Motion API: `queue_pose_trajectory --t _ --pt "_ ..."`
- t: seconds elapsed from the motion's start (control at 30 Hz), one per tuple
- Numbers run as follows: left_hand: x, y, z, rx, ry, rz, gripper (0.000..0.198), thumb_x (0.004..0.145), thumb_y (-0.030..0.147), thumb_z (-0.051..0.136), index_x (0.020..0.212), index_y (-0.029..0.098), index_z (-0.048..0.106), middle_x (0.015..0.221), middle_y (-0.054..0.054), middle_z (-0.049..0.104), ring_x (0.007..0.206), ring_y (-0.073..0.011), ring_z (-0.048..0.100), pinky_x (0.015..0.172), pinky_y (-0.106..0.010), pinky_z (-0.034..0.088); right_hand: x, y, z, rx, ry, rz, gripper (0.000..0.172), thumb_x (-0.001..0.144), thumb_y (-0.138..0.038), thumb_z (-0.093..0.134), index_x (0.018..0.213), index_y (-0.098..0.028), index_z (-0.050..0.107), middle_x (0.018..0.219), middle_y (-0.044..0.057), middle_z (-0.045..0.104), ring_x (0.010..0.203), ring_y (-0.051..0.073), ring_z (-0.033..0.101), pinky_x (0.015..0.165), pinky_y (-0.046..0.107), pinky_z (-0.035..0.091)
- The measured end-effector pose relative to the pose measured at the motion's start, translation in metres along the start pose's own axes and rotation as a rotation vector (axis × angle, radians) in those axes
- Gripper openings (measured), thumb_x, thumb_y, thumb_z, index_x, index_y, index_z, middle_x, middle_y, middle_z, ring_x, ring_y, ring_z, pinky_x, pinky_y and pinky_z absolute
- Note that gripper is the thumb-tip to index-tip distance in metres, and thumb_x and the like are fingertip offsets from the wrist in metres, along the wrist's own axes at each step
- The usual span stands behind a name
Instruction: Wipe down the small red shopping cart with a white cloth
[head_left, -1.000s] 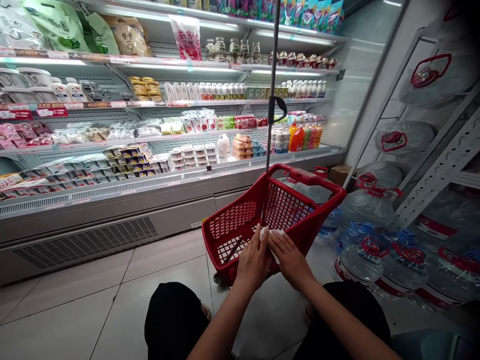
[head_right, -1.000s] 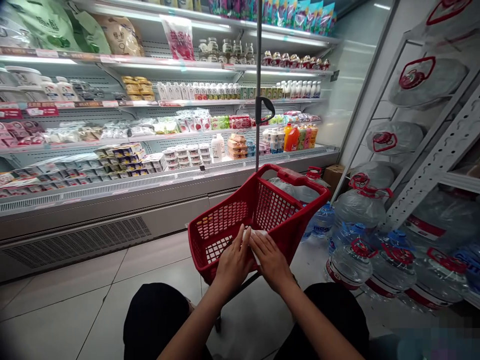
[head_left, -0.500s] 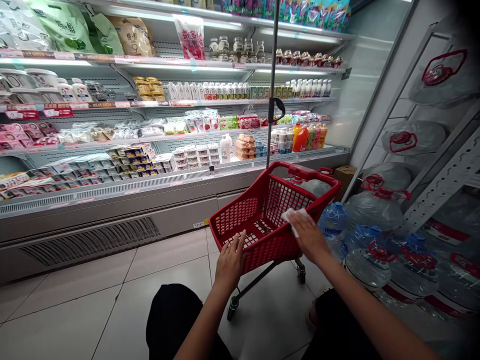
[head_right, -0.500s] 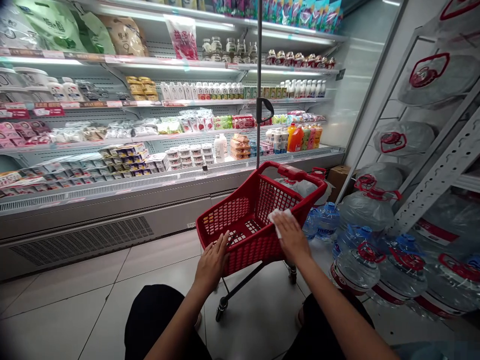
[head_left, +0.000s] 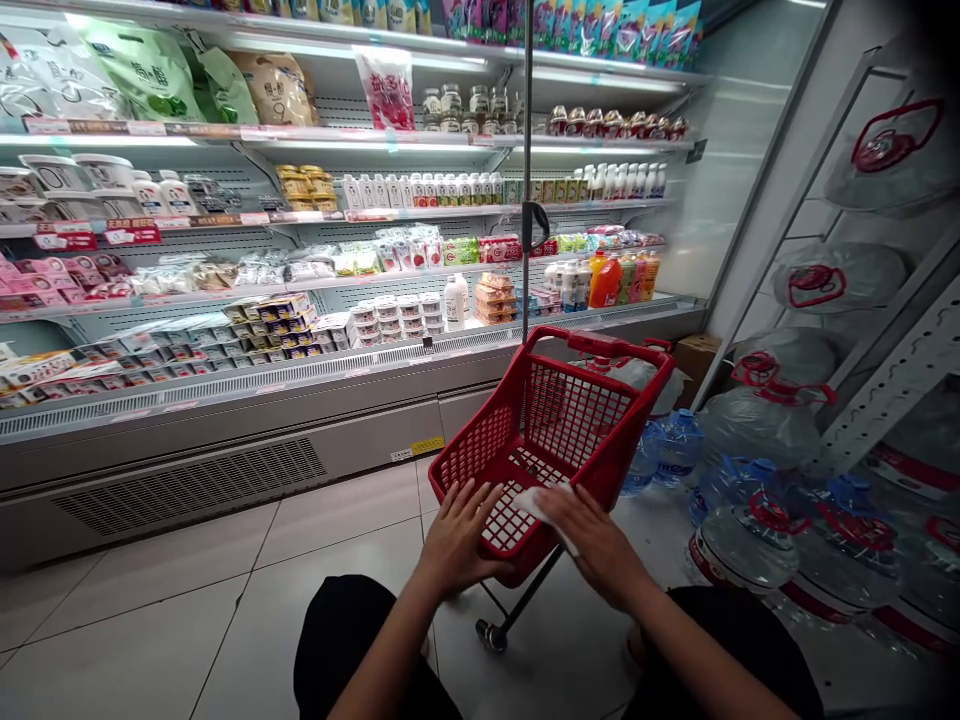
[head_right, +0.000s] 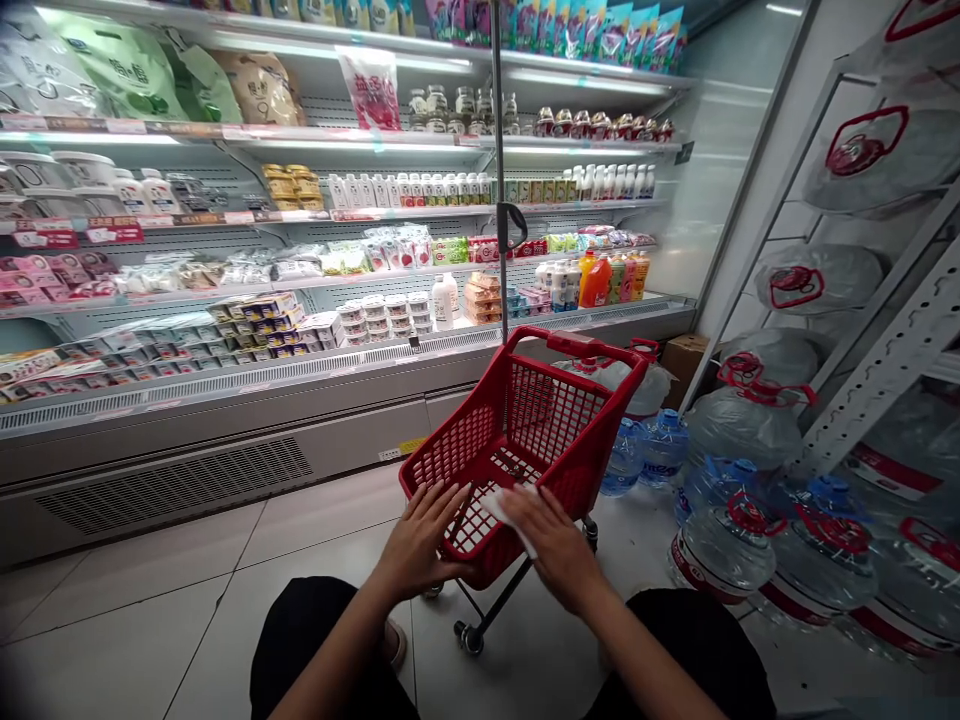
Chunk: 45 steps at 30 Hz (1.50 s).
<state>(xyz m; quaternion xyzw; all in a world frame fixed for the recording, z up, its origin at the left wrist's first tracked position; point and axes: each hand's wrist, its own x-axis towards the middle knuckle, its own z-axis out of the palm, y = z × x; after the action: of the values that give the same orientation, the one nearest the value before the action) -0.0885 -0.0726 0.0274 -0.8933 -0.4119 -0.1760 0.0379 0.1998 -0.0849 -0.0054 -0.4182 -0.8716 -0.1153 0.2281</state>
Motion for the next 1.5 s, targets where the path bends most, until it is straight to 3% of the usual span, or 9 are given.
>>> queue_pose_trajectory --t 0.13,0.23,0.33,0.67,0.77,0.9,1.07,1.23,1.5 --pt "0.004 -0.023 0.000 0.025 -0.013 -0.006 0.114 0.073 0.079 0.074 0.164 0.028 0.027 0.152 -0.011 0.058 0.137 -0.0307 0.057 0.118 -0.049 0.041 0.001 0.060 -0.006 -0.091 0.052 0.150 0.072 0.101 -0.015 0.035 0.167 -0.032 0.012 0.166 -0.002 0.037 0.156 0.018 0.029 0.128 0.049 0.024" --pt "0.010 -0.020 0.008 0.049 0.016 -0.026 0.117 0.071 0.078 0.077 0.164 0.029 0.025 0.149 -0.011 0.060 0.131 -0.0303 0.061 0.114 -0.048 0.043 0.007 0.074 -0.005 -0.109 0.079 0.210 0.064 0.106 -0.023 0.034 0.167 -0.031 0.016 0.164 0.001 0.042 0.154 0.020 0.033 0.127 0.051 0.027" --pt "0.017 -0.011 0.015 0.044 0.037 -0.051 0.120 0.069 0.077 0.079 0.165 0.029 0.022 0.150 -0.011 0.059 0.129 -0.0307 0.061 0.113 -0.049 0.044 0.012 0.057 -0.002 -0.079 0.091 0.231 0.060 0.107 -0.022 0.032 0.165 -0.029 0.023 0.163 0.002 0.044 0.154 0.021 0.034 0.126 0.051 0.029" --pt "0.025 0.021 0.026 0.036 0.118 -0.153 0.107 0.081 0.055 0.079 0.165 0.026 0.021 0.148 -0.013 0.060 0.126 -0.0314 0.063 0.112 -0.050 0.045 -0.015 -0.065 0.004 0.020 0.028 0.044 0.078 0.094 -0.010 0.041 0.167 -0.026 0.017 0.165 0.001 0.040 0.155 0.022 0.032 0.126 0.048 0.032" --pt "0.025 0.038 0.032 0.045 0.137 -0.189 0.110 0.080 0.059 0.079 0.166 0.024 0.020 0.146 -0.016 0.061 0.123 -0.0328 0.065 0.110 -0.051 0.046 -0.025 -0.052 0.002 0.001 0.009 0.031 0.077 0.096 -0.010 0.039 0.167 -0.028 0.016 0.165 0.000 0.040 0.154 0.021 0.033 0.127 0.047 0.029" --pt "0.023 0.050 0.035 0.041 0.112 -0.118 0.100 0.087 0.064 0.072 0.164 0.023 0.024 0.152 -0.016 0.057 0.125 -0.0316 0.065 0.105 -0.048 0.052 -0.028 0.001 -0.005 -0.014 0.026 0.139 0.068 0.103 -0.017 0.036 0.166 -0.033 0.016 0.164 -0.002 0.040 0.154 0.020 0.033 0.127 0.049 0.028" --pt "0.024 0.021 0.024 0.102 0.077 0.052 0.059 0.100 0.056 0.059 0.150 0.026 0.050 0.161 -0.008 0.047 0.145 -0.0270 0.050 0.120 -0.048 0.041 -0.026 0.045 -0.010 0.017 0.023 0.313 0.059 0.110 -0.031 0.029 0.166 -0.037 0.013 0.167 -0.002 0.036 0.155 0.021 0.030 0.125 0.054 0.031" --pt "0.031 0.004 0.029 0.144 0.082 0.062 0.040 0.104 0.046 0.054 0.139 0.025 0.060 0.150 -0.004 0.061 0.138 -0.0211 0.057 0.126 -0.046 0.036 -0.046 0.021 -0.003 0.024 0.080 0.427 0.061 0.110 -0.032 0.026 0.167 -0.034 0.007 0.170 0.001 0.029 0.156 0.023 0.029 0.124 0.054 0.033" --pt "0.040 0.040 0.050 0.187 0.121 -0.006 0.051 0.104 0.041 0.056 0.152 0.025 0.049 0.131 -0.009 0.072 0.115 -0.0249 0.070 0.119 -0.051 0.043 -0.046 -0.039 0.014 -0.043 0.124 0.391 0.067 0.107 -0.027 0.033 0.168 -0.028 0.007 0.169 0.003 0.031 0.155 0.025 0.031 0.125 0.051 0.033"
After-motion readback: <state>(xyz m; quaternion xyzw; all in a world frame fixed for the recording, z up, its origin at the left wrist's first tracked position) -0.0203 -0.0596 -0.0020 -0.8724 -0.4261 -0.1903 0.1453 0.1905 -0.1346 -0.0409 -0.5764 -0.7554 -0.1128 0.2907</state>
